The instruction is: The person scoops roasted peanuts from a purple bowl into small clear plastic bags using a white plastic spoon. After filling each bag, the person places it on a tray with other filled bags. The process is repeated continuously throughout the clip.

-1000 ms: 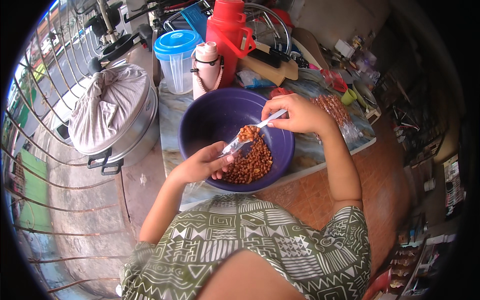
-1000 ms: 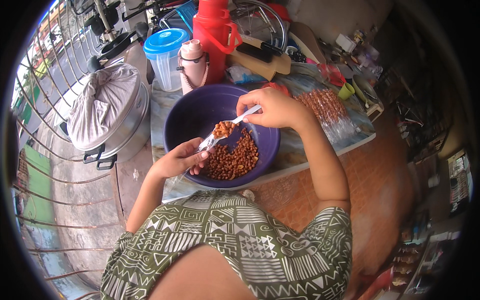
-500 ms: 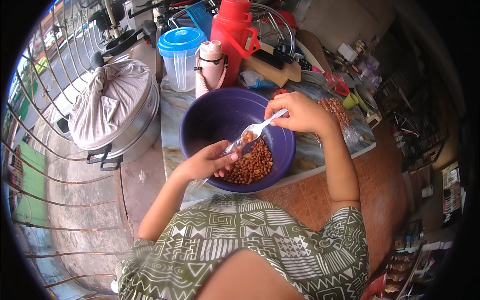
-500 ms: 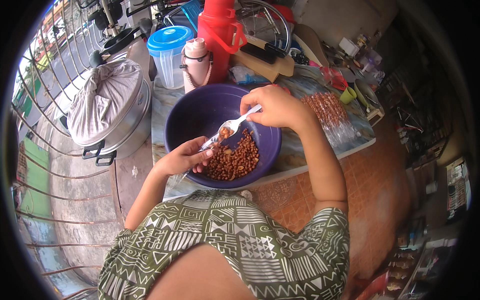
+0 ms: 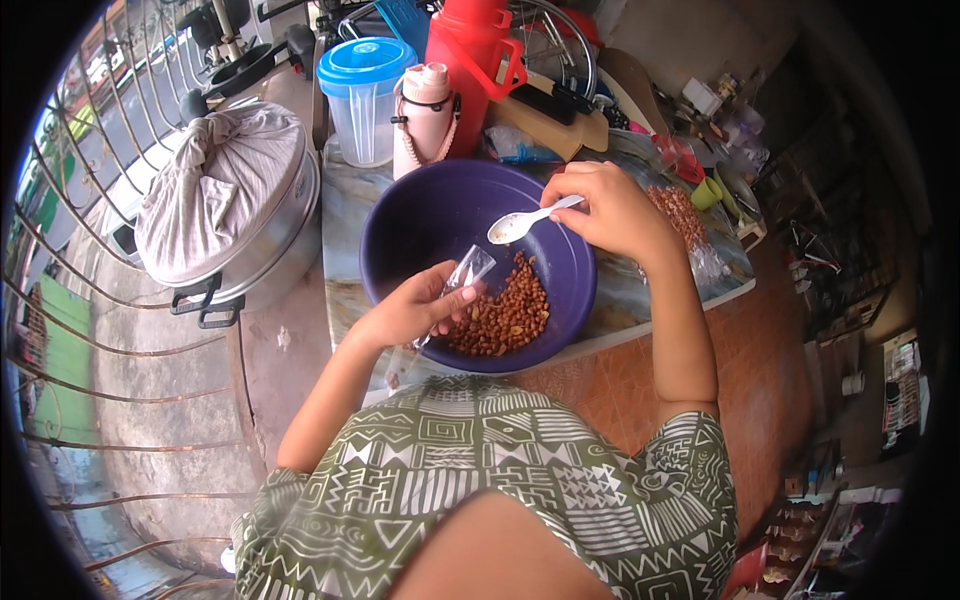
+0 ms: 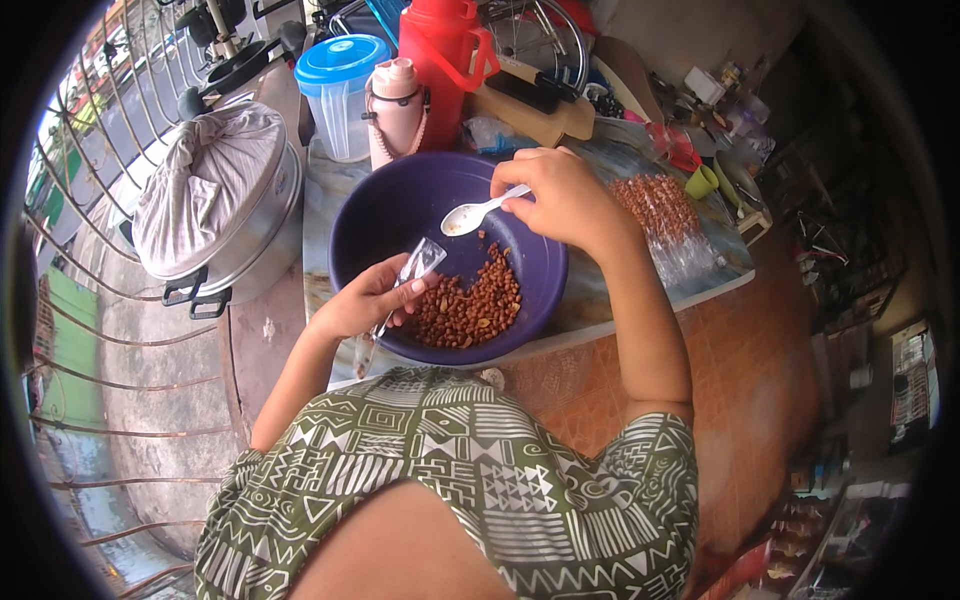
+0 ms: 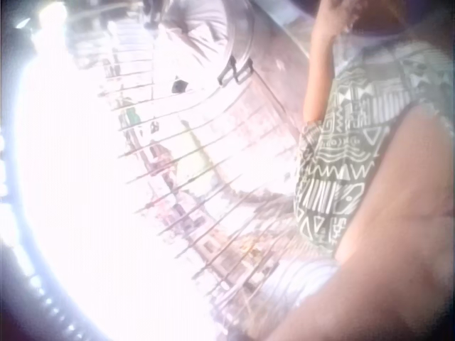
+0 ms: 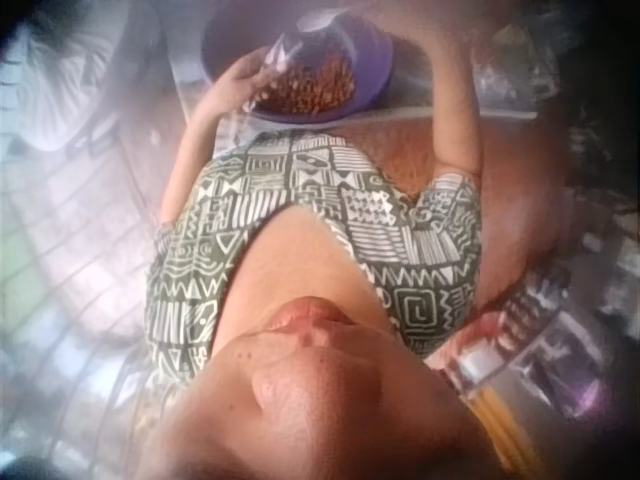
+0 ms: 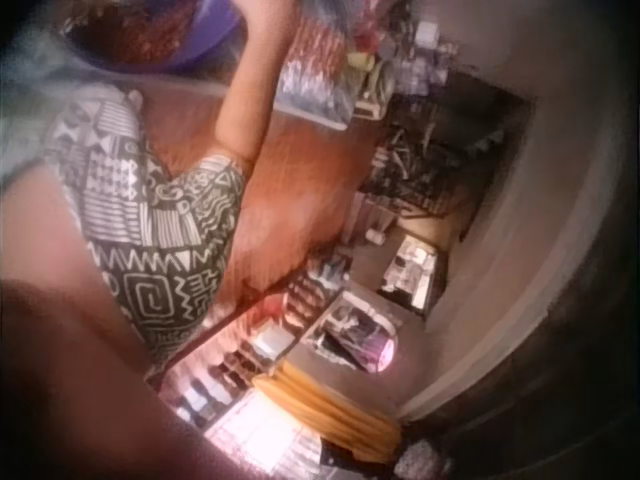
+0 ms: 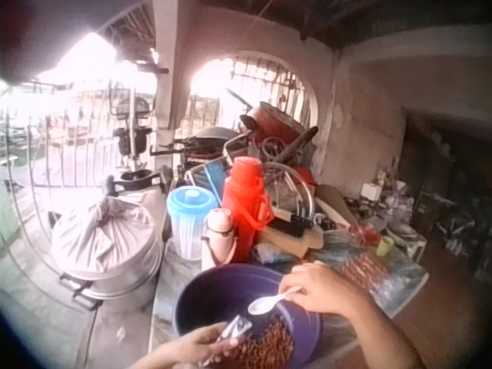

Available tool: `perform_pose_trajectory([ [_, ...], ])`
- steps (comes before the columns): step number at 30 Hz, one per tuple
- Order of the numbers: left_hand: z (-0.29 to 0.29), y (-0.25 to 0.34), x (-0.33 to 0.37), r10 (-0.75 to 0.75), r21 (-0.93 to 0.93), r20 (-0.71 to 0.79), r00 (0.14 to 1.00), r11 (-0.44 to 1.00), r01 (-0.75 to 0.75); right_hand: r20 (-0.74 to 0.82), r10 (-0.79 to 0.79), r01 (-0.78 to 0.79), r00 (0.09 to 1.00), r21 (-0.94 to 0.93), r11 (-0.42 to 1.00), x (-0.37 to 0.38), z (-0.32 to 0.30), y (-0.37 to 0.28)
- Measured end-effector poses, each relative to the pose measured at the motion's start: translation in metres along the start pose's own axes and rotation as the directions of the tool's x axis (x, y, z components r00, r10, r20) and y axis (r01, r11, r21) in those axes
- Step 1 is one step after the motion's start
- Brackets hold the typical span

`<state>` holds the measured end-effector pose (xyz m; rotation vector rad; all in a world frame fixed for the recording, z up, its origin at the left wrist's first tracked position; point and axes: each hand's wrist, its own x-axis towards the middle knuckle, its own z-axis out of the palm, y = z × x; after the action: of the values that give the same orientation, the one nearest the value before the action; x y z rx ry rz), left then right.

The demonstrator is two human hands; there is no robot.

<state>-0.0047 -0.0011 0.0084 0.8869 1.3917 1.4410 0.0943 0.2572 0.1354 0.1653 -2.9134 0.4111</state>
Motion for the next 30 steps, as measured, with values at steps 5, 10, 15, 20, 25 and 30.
perform_pose_trajectory([
  [5, 0.001, -0.001, 0.001, 0.022, -0.047, 0.009, 1.000, 0.999, -0.022, 0.179, 0.052, -0.086, 0.982, 0.190, 0.978, 0.000, 0.100, 0.071],
  [10, 0.001, -0.007, -0.001, 0.036, -0.063, -0.013, 0.999, 0.997, -0.037, 0.242, -0.005, -0.046, 0.970, 0.204, 0.978, -0.011, 0.153, 0.078],
  [15, -0.002, -0.010, -0.002, 0.010, -0.079, 0.016, 1.000, 0.997, -0.009, 0.506, -0.038, -0.171, 0.862, 0.361, 0.917, -0.017, 0.149, 0.051],
  [20, -0.002, -0.008, -0.003, -0.003, -0.065, 0.022, 1.000, 0.998, 0.005, 0.534, -0.089, -0.207, 0.840, 0.469, 0.859, -0.023, 0.139, 0.056],
  [25, -0.003, -0.006, -0.003, -0.003, -0.062, 0.063, 0.998, 0.998, 0.007, 0.507, -0.054, -0.277, 0.860, 0.554, 0.785, -0.025, 0.102, 0.070],
  [30, -0.002, -0.005, -0.005, -0.027, -0.030, 0.060, 0.998, 0.999, 0.029, 0.395, 0.007, -0.232, 0.919, 0.525, 0.819, -0.017, 0.039, 0.053],
])
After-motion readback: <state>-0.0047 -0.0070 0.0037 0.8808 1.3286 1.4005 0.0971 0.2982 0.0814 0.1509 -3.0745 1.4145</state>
